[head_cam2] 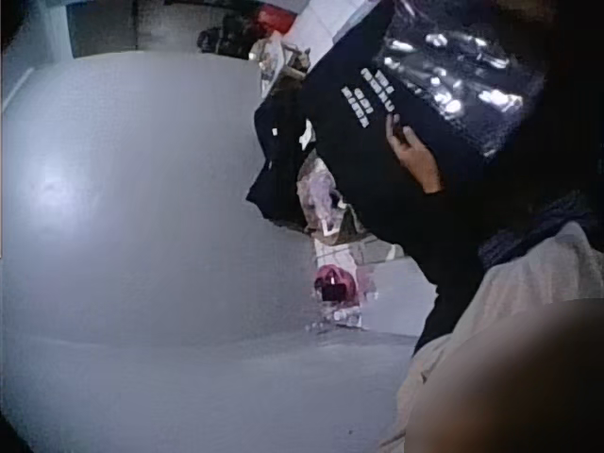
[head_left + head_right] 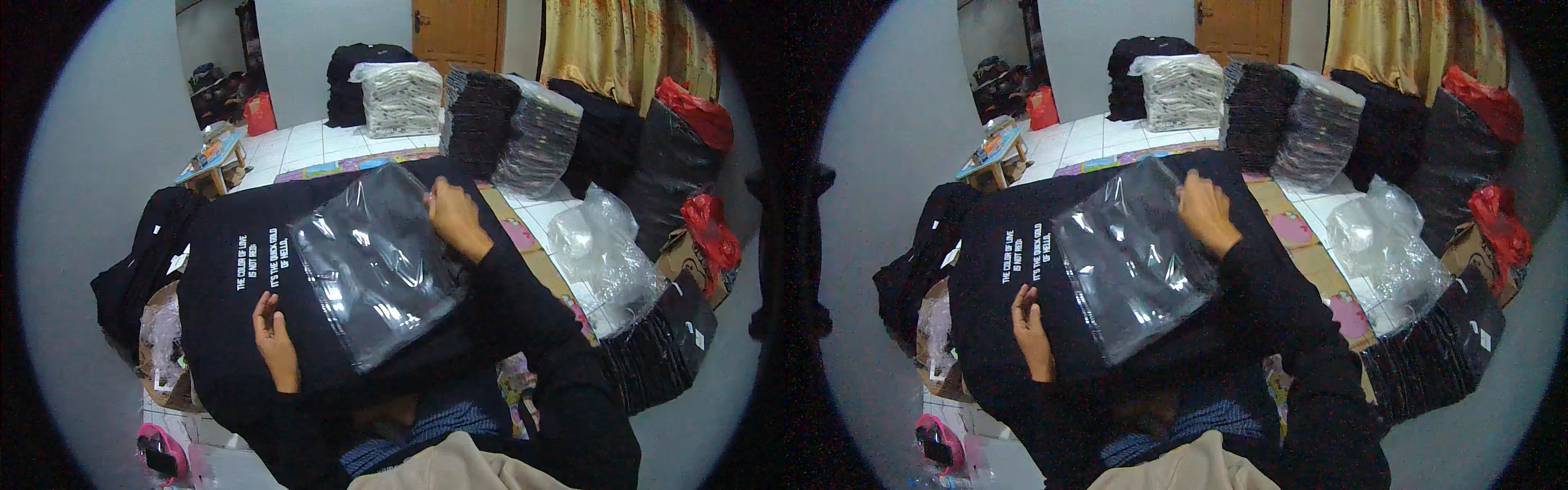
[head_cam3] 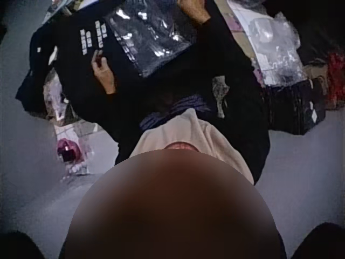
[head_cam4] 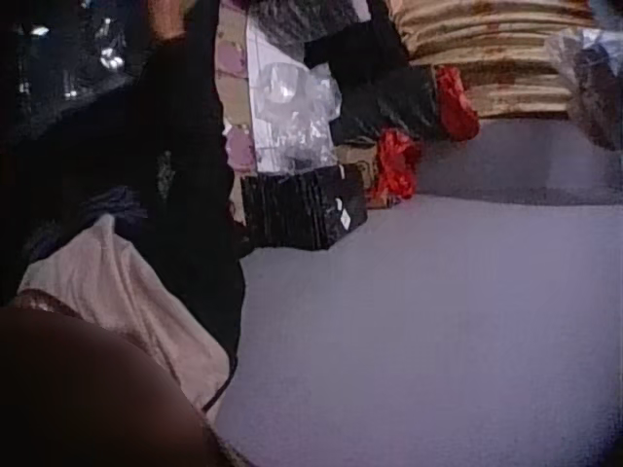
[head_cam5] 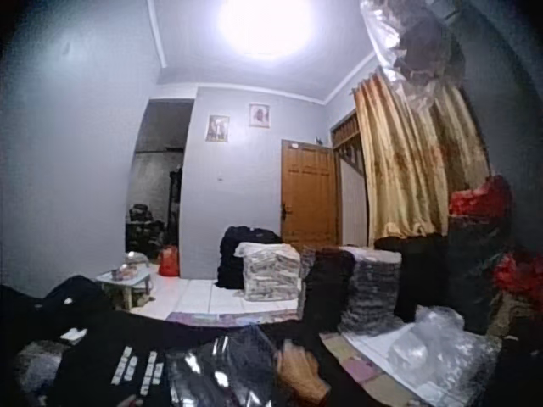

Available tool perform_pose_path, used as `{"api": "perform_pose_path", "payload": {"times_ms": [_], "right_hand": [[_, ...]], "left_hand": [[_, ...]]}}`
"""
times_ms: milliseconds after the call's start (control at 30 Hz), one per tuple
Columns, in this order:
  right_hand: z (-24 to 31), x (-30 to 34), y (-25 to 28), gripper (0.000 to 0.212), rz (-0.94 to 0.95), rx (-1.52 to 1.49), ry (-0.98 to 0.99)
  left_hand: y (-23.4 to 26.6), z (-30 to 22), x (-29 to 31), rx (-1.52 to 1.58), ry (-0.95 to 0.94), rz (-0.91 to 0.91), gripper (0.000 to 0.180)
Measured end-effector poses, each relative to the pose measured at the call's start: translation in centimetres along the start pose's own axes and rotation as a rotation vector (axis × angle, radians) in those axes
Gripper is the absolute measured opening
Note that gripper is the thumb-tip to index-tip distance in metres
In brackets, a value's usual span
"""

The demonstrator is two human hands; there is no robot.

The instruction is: The person folds black t-shirts and places each one into a clear plastic bag, then sets the packaged items aside. The process is repeated for multiple shirts in a room with stacks of clothing and packaging materials.

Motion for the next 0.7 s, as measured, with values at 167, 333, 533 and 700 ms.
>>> {"api": "perform_pose_path", "payload": {"times_ms": [167, 333, 533, 700], "right_hand": [[12.4, 0.5, 12.2, 0.015, -0.662, 0.025, 0.622], [16.0, 9.7, 12.7, 0.005, -0.442, 0.094, 0.821], [4.8, 15.5, 10.4, 0.032, -0.045, -0.210, 0.368], [-9.3, 18.2, 3.0, 0.053, 0.369, 0.018, -0.434]], "left_hand": [[0.2, 0.2, -0.1, 0.050, -0.004, -0.069, 0.034], [1.0, -0.4, -0.1, 0.049, -0.110, -0.211, 0.038], [-1.3, -3.0, 0.7, -0.469, -0.253, 0.071, 0.045], [-4.1, -2.7, 1.8, -1.022, -0.224, 0.265, 0.058]]}}
Point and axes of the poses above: each hand's wrist, its own x-axis away from the middle knuckle, its own y-axis out of the back of the hand, z = x × y, the point moved 7 cm from there along -x, towards the middle knuckle, and after that the axes turned 5 degrees about -y, right-handed, at the moved point
